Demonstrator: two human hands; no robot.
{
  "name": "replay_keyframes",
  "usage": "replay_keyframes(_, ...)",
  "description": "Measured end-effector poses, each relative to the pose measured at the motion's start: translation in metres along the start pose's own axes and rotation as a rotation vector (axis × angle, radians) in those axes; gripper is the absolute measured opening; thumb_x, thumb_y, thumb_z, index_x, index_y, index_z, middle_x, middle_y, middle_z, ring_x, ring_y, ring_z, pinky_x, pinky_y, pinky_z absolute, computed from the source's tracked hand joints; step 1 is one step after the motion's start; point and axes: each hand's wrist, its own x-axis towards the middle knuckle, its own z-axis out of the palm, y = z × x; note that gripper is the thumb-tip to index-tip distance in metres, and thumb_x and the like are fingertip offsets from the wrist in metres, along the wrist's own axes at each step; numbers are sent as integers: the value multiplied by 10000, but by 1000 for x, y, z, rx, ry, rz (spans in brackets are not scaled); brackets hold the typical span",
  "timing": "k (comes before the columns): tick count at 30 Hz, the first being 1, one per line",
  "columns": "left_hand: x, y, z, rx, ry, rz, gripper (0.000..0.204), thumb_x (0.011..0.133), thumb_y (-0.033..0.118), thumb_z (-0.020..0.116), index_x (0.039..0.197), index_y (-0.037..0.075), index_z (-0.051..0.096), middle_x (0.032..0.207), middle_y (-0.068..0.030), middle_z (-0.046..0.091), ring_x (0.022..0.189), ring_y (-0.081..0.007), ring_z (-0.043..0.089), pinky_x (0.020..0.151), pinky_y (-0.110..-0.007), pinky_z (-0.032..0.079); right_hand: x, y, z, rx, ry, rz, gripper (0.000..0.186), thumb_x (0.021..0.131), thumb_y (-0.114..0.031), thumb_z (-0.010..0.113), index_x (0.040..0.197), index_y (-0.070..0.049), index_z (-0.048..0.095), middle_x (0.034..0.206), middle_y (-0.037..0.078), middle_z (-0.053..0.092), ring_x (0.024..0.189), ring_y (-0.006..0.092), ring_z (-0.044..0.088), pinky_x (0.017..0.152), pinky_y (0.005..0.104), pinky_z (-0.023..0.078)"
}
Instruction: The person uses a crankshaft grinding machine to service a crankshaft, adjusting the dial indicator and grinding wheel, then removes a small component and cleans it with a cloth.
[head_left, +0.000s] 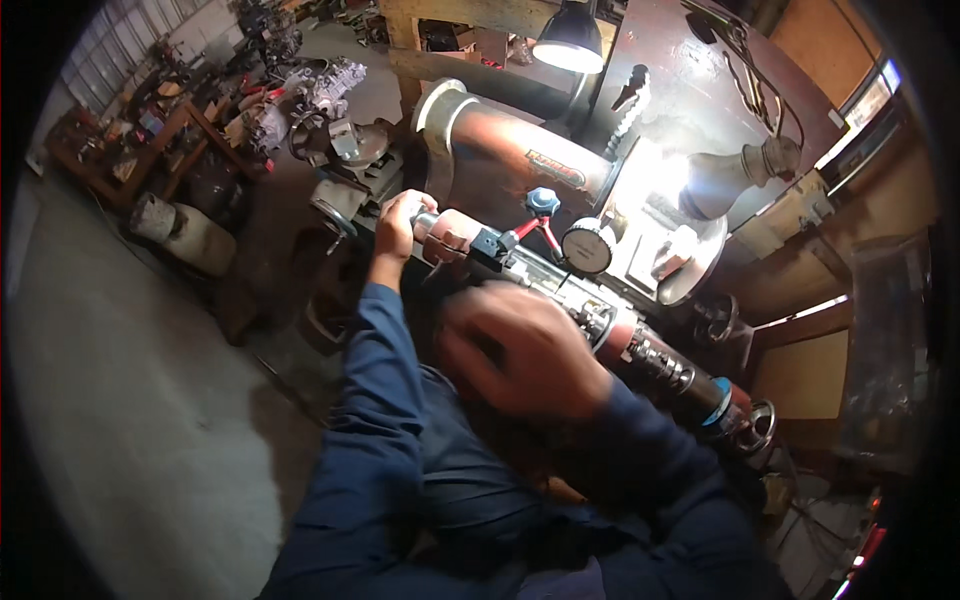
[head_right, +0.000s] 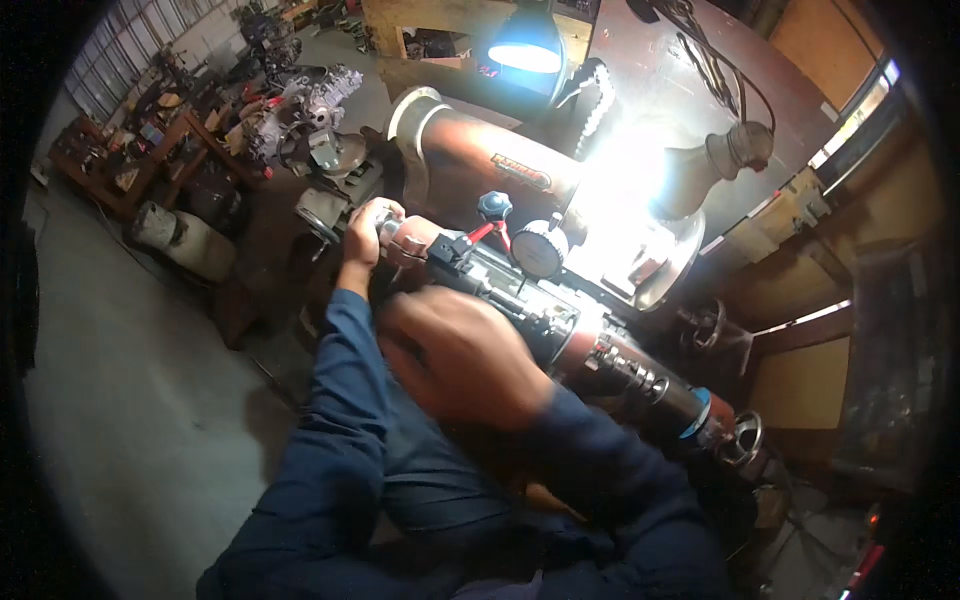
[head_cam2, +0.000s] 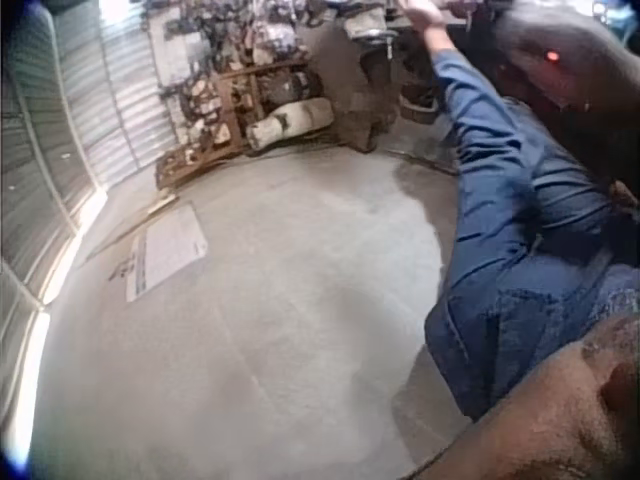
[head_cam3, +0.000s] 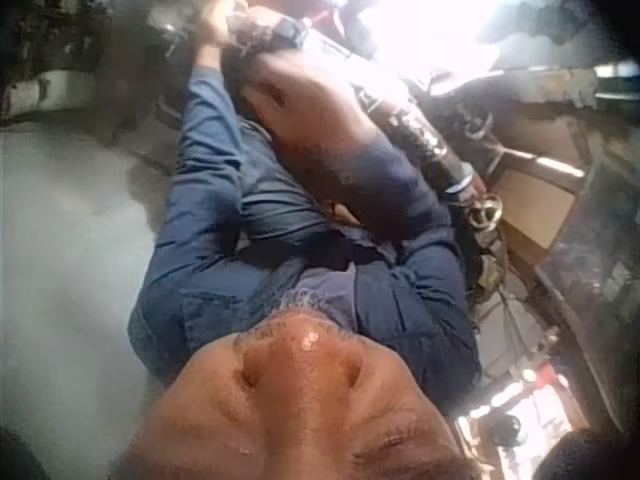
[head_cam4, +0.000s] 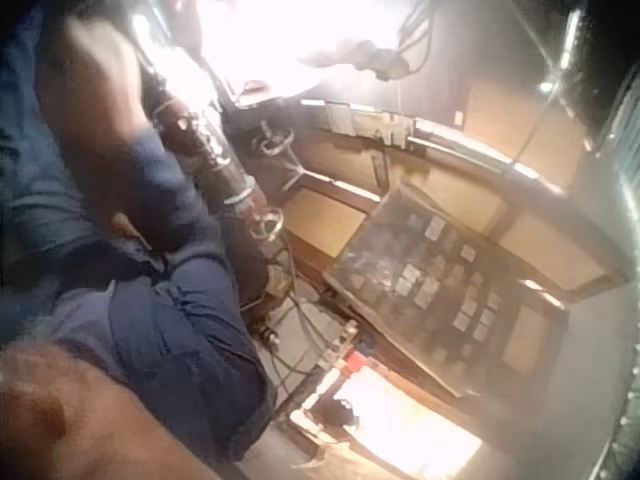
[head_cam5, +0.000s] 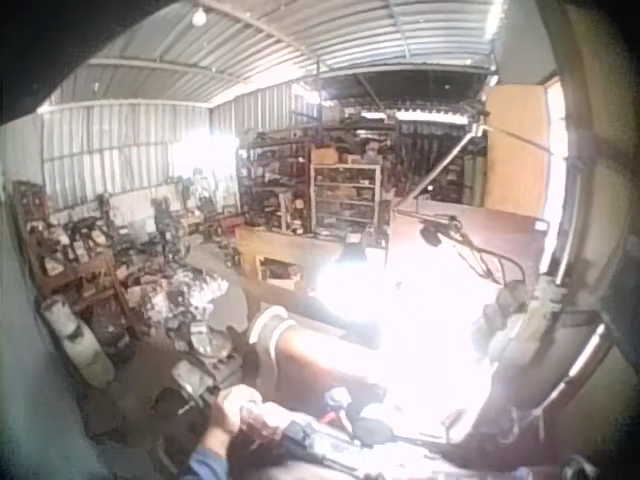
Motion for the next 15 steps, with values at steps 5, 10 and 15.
replay_keyframes(5,-20,-48,14,-282,292,-203,481,1008,352,329,1236,28,602,1195,-133,646,1085,-276,626,974,-404,486,143,112,115,-523,225,84,197,808,-236,640,801,-40,634,735,148,653,763,334,666,696,455,534)
replay_keyframes(10,-17,-18,13,-1222,254,-615,505,1000,334,301,1324,67,581,1335,-131,603,1210,-308,585,1064,-440,437,156,164,126,-433,-243,713,388,802,-337,712,1093,-81,741,1189,134,699,1107,306,676,879,419,559)
replay_keyframes(15,-18,20,-5,-1127,343,-801,485,1010,356,375,1331,51,573,1311,-149,620,1173,-318,614,1053,-437,449,170,149,109,-263,-778,620,481,754,-301,708,1179,-77,723,1247,179,664,1181,317,629,976,414,503)
